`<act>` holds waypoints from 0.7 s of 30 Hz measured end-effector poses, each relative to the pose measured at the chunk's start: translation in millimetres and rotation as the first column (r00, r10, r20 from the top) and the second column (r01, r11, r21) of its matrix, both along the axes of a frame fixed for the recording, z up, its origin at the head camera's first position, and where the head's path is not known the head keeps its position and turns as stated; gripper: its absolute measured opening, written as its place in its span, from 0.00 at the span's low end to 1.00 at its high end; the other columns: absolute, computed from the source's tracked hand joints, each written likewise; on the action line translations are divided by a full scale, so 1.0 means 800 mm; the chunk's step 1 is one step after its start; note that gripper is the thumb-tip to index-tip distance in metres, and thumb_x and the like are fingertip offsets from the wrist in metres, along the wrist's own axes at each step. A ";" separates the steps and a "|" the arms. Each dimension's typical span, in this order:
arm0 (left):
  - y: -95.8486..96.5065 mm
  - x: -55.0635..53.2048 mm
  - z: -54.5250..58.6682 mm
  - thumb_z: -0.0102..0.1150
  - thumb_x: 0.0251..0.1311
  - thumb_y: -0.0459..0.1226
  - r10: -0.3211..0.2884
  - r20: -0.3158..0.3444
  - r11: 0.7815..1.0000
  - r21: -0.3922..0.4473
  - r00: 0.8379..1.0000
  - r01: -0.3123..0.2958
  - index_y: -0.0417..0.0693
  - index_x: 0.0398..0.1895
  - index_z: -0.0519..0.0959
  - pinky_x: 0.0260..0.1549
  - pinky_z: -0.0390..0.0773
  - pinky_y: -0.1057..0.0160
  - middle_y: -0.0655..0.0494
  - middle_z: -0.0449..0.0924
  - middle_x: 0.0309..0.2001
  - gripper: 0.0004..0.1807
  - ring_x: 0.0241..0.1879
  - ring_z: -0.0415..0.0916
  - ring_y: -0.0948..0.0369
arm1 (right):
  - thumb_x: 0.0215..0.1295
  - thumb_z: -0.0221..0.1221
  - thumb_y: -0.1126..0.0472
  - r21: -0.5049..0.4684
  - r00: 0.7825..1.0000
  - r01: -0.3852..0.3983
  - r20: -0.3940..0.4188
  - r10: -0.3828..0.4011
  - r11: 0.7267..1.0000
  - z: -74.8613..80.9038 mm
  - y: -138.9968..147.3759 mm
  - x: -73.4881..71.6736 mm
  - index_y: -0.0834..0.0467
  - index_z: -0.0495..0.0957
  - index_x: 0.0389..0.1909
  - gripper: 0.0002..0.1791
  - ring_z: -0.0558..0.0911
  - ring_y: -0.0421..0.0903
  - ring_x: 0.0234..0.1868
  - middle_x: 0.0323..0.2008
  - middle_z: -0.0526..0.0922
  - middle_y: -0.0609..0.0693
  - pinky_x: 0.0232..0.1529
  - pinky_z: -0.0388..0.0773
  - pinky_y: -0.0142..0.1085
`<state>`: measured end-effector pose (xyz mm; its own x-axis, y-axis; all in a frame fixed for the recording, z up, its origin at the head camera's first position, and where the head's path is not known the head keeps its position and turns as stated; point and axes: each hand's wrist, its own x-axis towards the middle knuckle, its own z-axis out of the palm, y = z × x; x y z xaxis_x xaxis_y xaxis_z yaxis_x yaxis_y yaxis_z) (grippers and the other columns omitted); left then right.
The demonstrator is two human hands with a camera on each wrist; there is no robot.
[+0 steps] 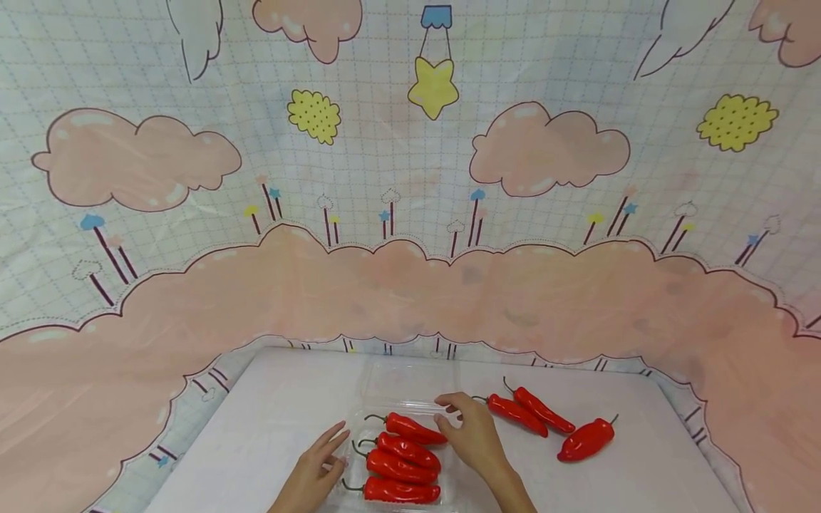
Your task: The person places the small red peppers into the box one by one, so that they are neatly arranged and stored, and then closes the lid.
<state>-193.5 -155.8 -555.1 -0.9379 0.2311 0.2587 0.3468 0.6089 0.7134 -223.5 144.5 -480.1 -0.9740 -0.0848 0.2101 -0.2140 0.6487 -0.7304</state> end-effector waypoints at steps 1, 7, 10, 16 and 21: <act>0.000 0.000 0.000 0.55 0.62 0.31 0.002 0.009 1.000 0.001 1.000 -0.002 0.33 0.62 0.73 0.31 0.81 0.73 0.37 0.67 0.68 0.24 0.34 0.80 0.74 | 0.59 0.67 0.62 -0.004 1.000 0.001 -0.001 -0.001 1.000 0.000 0.001 0.000 0.51 0.83 0.48 0.15 0.82 0.48 0.45 0.45 0.87 0.50 0.48 0.83 0.45; -0.001 -0.001 -0.004 0.54 0.61 0.29 -0.009 -0.013 1.000 0.006 1.000 0.009 0.31 0.62 0.73 0.30 0.81 0.73 0.37 0.67 0.68 0.24 0.34 0.79 0.74 | 0.60 0.66 0.61 -0.019 1.000 0.027 0.006 -0.027 0.999 0.003 0.008 0.002 0.51 0.83 0.48 0.14 0.82 0.46 0.46 0.45 0.86 0.48 0.50 0.82 0.47; -0.001 -0.002 -0.005 0.54 0.61 0.29 -0.015 -0.025 1.000 0.008 1.000 0.015 0.31 0.62 0.73 0.30 0.81 0.73 0.36 0.67 0.68 0.24 0.34 0.79 0.75 | 0.60 0.66 0.61 -0.023 0.999 0.038 0.021 -0.038 0.999 0.004 0.011 0.002 0.51 0.83 0.49 0.15 0.82 0.46 0.46 0.46 0.86 0.48 0.50 0.82 0.47; -0.001 -0.002 -0.005 0.54 0.62 0.29 -0.018 -0.021 1.000 0.012 1.000 0.019 0.31 0.62 0.73 0.30 0.81 0.73 0.36 0.67 0.68 0.24 0.35 0.79 0.74 | 0.61 0.66 0.60 -0.010 0.998 0.056 0.020 -0.056 0.998 0.006 0.016 0.005 0.49 0.82 0.49 0.15 0.82 0.45 0.47 0.47 0.86 0.46 0.49 0.83 0.43; -0.001 0.000 -0.004 0.54 0.62 0.29 -0.021 -0.021 1.000 0.019 1.000 0.021 0.31 0.62 0.73 0.30 0.81 0.72 0.36 0.67 0.68 0.24 0.34 0.79 0.74 | 0.60 0.66 0.61 -0.022 0.998 0.068 -0.014 -0.068 0.997 0.007 0.020 0.006 0.50 0.83 0.49 0.15 0.82 0.43 0.46 0.45 0.86 0.44 0.49 0.82 0.44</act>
<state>-193.9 -156.5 -558.3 -0.9274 0.2452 0.2825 0.3740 0.5874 0.7178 -218.7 160.8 -474.5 -0.9741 -0.0142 0.2256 -0.1811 0.6465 -0.7411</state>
